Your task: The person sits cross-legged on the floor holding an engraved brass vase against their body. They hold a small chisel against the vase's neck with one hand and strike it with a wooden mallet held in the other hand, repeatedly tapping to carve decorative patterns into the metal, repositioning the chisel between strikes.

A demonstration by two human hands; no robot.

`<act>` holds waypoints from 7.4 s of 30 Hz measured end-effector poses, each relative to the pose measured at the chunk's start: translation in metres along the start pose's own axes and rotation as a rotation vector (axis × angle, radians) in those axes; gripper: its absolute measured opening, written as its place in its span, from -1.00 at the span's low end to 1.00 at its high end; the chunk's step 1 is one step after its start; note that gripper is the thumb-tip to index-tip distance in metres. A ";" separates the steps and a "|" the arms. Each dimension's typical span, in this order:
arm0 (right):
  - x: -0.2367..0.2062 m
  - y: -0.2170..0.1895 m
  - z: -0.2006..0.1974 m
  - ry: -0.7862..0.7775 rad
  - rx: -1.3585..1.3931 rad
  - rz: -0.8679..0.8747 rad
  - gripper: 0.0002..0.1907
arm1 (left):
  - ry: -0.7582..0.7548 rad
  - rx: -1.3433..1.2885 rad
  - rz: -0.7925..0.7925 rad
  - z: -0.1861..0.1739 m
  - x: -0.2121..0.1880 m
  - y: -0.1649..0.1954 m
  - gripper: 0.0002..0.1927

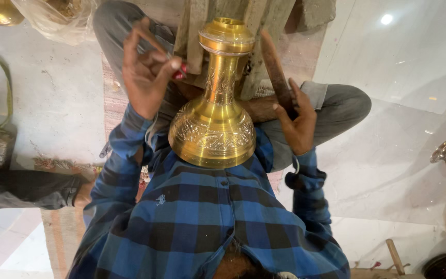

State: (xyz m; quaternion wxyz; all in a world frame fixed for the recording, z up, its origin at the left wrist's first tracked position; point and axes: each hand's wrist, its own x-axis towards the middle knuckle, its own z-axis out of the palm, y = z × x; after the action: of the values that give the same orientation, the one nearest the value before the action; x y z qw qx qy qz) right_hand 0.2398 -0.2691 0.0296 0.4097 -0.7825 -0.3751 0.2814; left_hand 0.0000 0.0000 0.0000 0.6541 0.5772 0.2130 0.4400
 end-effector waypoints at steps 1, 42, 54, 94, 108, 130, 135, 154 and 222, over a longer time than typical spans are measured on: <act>0.000 0.000 0.007 -0.015 0.166 0.032 -0.36 | -0.003 0.020 -0.029 -0.001 -0.011 0.000 -0.20; 0.012 -0.019 0.039 0.176 0.203 -0.024 -0.63 | -0.205 0.040 -0.160 0.026 -0.016 0.012 -0.31; 0.013 -0.023 0.016 0.100 0.110 -0.090 -0.62 | -0.332 0.327 -0.036 0.050 0.009 0.032 -0.57; 0.082 -0.125 -0.080 -0.137 -0.974 -0.604 -0.41 | -0.238 0.229 -0.223 0.054 -0.022 0.023 -0.33; 0.124 -0.178 -0.089 -0.444 -0.611 -0.787 -0.34 | -0.226 0.125 -0.147 0.052 -0.030 0.013 -0.37; 0.123 -0.174 -0.087 -0.286 -0.870 -0.819 -0.40 | -0.305 0.165 -0.175 0.050 -0.018 0.019 -0.34; 0.120 -0.169 -0.084 -0.266 -0.775 -0.765 -0.44 | -0.333 0.146 -0.185 0.048 -0.017 0.016 -0.33; 0.123 -0.156 -0.085 -0.291 -0.724 -0.727 -0.45 | -0.432 0.168 -0.215 0.045 -0.007 0.015 -0.38; 0.091 -0.132 -0.082 -0.114 -0.441 -0.577 -0.37 | -0.691 0.122 -0.044 0.031 0.018 -0.002 -0.38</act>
State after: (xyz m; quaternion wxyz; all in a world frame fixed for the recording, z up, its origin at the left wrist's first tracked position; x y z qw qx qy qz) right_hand 0.3051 -0.1800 0.1717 0.2721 -0.6970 -0.6542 0.1101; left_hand 0.0347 -0.0025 0.0102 0.6609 0.7256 0.0171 0.1909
